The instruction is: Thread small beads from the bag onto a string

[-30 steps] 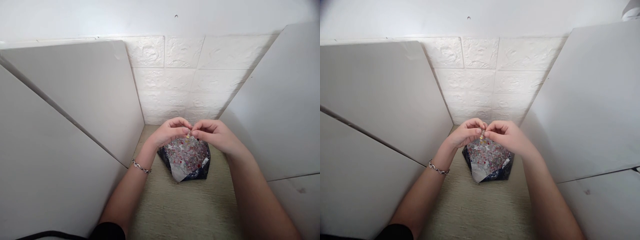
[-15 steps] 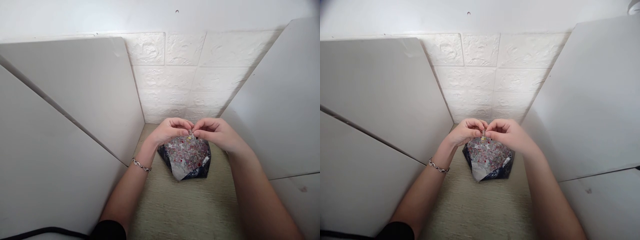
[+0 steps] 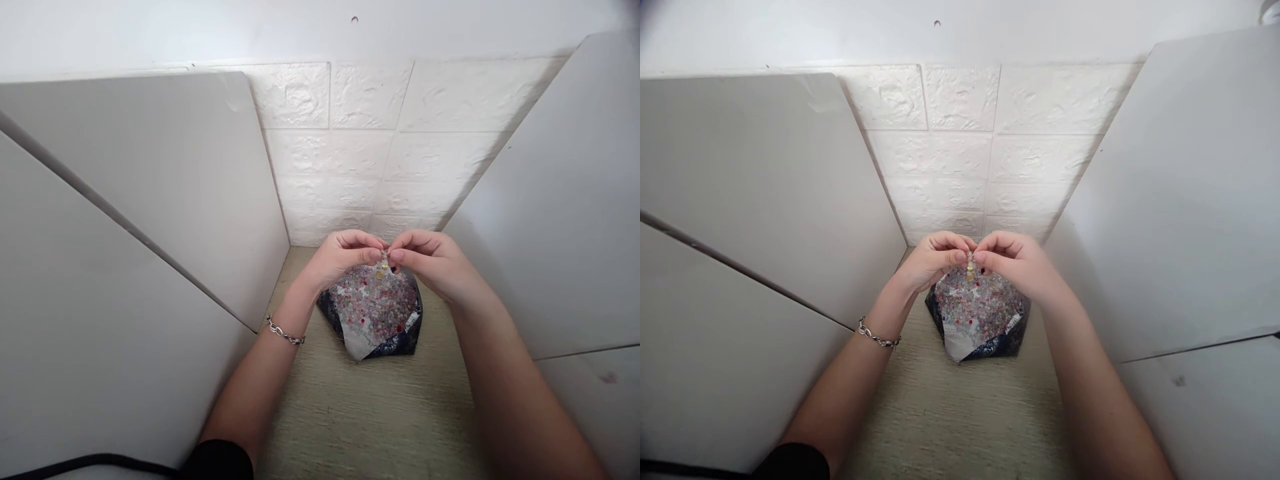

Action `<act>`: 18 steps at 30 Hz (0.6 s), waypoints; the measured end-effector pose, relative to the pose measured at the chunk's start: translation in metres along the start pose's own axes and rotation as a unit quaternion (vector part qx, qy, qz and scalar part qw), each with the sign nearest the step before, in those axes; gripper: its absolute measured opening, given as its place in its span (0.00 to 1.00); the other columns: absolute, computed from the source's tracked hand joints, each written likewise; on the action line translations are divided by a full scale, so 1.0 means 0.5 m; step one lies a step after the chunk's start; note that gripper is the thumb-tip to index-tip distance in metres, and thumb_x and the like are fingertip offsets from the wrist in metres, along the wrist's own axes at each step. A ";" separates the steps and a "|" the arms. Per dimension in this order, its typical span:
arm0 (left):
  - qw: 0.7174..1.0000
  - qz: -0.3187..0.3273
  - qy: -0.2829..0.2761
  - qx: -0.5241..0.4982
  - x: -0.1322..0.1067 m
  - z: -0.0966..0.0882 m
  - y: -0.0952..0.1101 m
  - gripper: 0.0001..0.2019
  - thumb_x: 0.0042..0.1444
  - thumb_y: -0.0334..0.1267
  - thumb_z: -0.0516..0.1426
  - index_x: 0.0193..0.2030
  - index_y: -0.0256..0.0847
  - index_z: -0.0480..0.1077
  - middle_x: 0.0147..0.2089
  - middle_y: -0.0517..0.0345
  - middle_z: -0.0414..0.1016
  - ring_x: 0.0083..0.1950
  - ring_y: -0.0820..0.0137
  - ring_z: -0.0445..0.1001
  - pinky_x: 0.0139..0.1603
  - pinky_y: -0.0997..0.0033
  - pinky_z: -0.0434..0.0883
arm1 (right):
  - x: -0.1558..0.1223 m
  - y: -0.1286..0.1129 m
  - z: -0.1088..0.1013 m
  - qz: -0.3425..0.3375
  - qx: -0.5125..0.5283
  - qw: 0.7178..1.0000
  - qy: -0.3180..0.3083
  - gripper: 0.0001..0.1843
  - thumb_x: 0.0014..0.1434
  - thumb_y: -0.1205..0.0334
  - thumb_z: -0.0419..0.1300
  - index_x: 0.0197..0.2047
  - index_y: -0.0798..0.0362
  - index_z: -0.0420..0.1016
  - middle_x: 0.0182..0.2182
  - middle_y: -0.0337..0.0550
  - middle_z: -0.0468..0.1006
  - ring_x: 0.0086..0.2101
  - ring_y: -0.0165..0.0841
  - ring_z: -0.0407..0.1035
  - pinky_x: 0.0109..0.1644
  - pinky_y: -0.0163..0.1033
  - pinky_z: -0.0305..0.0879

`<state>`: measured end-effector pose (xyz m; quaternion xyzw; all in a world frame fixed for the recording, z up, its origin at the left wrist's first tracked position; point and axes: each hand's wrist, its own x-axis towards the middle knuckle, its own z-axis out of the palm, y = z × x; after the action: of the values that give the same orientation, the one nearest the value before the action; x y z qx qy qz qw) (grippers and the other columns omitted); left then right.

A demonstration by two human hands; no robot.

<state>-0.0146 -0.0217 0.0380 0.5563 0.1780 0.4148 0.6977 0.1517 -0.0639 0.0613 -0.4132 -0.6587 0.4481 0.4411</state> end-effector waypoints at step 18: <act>0.984 -0.095 0.034 0.149 0.007 -0.023 -0.001 0.14 0.42 0.45 0.61 0.30 0.35 0.71 0.21 0.62 0.64 0.23 0.82 0.59 0.22 0.78 0.52 | 0.013 0.012 0.008 -0.035 -0.259 0.961 0.091 0.09 0.50 0.57 0.58 0.30 0.52 0.76 0.28 0.41 0.76 0.30 0.32 0.67 0.32 0.37 0.62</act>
<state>-0.0205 -0.0116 0.0345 0.6199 0.3137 0.3341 0.6369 0.1469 -0.0571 0.0562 -0.5294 -0.7229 0.2072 0.3926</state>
